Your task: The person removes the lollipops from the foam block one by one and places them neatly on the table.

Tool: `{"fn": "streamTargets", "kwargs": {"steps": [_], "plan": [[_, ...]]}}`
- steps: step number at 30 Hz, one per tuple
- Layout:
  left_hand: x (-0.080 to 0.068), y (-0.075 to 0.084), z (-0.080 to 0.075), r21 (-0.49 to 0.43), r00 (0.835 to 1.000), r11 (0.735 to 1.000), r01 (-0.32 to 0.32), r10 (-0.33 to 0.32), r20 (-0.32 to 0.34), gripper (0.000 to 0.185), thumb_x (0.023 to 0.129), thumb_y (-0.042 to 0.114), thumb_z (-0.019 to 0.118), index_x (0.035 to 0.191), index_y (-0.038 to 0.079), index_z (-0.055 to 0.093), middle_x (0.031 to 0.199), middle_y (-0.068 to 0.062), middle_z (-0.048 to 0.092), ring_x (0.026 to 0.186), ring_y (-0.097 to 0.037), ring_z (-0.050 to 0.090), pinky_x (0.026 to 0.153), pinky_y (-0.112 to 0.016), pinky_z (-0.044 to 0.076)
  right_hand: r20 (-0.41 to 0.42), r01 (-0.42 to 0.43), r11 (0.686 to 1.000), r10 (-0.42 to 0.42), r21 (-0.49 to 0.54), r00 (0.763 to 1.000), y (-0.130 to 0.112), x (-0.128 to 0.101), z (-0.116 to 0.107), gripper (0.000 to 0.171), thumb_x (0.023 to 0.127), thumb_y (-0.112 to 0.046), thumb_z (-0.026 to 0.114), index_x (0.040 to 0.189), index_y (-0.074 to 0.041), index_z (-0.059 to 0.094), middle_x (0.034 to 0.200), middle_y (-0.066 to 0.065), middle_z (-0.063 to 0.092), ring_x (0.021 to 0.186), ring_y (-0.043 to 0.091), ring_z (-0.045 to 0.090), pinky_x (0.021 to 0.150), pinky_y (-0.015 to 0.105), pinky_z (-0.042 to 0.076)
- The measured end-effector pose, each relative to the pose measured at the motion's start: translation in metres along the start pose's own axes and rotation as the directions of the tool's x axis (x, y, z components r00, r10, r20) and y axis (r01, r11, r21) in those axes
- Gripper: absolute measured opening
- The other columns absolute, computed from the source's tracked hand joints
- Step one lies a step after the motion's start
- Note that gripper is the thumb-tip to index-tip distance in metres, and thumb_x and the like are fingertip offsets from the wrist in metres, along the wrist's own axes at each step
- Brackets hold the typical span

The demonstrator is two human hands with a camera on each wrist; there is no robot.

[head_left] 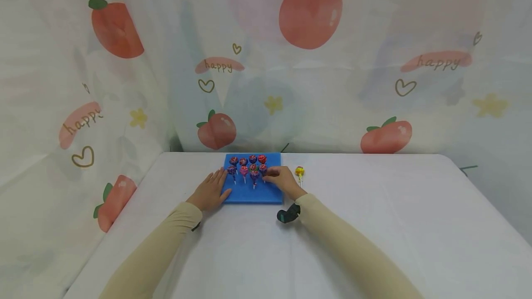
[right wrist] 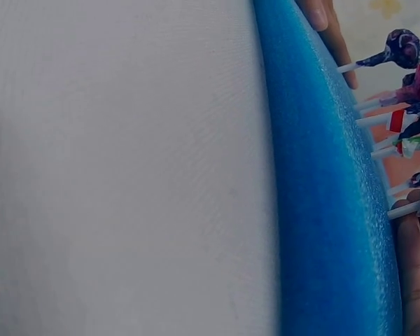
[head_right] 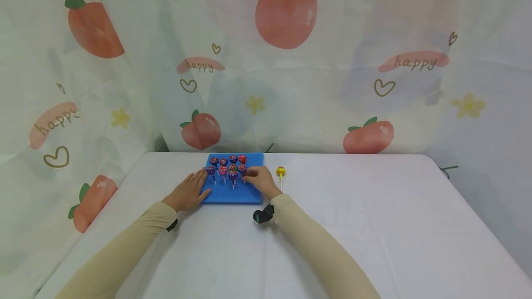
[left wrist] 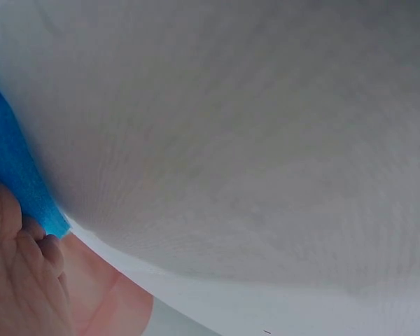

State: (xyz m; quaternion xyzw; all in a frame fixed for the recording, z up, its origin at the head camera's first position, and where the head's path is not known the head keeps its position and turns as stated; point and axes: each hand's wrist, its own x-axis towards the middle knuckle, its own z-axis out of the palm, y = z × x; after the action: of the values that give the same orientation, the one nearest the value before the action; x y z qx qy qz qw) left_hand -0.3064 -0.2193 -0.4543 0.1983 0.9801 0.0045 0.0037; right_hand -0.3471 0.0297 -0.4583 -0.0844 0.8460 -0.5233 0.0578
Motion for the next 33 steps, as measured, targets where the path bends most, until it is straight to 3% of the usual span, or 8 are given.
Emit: {"fn": "streamTargets", "kwargs": {"steps": [8, 13, 33], "plan": [[-0.0006, 0.0001, 0.0002, -0.015, 1.000, 1.000, -0.002, 0.002, -0.003, 0.066, 0.098, 0.035, 0.042, 0.144, -0.009, 0.025, 0.152, -0.025, 0.023, 0.142, -0.038, 0.023, 0.117, -0.048, 0.020, 0.008, -0.012, 1.000, 0.012, 0.020, 1.000, -0.0020, -0.0038, -0.0019, 0.019, 0.087, -0.013, 0.066, 0.104, -0.005, 0.070, 0.105, 0.011, 0.070, 0.099, 0.021, 0.061, 0.094, 0.036, 0.050], [-0.0004, -0.0003, 0.0002, -0.008, 1.000, 1.000, 0.002, -0.002, 0.009, 0.068, 0.098, 0.037, 0.041, 0.144, -0.009, 0.023, 0.153, -0.025, 0.022, 0.143, -0.038, 0.022, 0.117, -0.048, 0.019, 0.015, -0.060, 0.994, 0.059, 0.095, 0.998, -0.0005, -0.0025, -0.0020, 0.018, 0.087, -0.013, 0.066, 0.102, -0.004, 0.070, 0.104, 0.010, 0.071, 0.095, 0.018, 0.060, 0.094, 0.036, 0.049], [0.0009, -0.0001, -0.0009, 0.009, 0.998, 1.000, 0.017, -0.017, 0.052, 0.069, 0.099, 0.040, 0.037, 0.146, -0.007, 0.019, 0.155, -0.024, 0.018, 0.144, -0.036, 0.019, 0.119, -0.047, 0.017, 0.014, -0.136, 0.963, 0.137, 0.233, 0.991, 0.0006, -0.0036, -0.0040, 0.023, 0.089, -0.013, 0.064, 0.110, -0.004, 0.068, 0.114, 0.013, 0.067, 0.112, 0.025, 0.058, 0.106, 0.042, 0.042]]}}
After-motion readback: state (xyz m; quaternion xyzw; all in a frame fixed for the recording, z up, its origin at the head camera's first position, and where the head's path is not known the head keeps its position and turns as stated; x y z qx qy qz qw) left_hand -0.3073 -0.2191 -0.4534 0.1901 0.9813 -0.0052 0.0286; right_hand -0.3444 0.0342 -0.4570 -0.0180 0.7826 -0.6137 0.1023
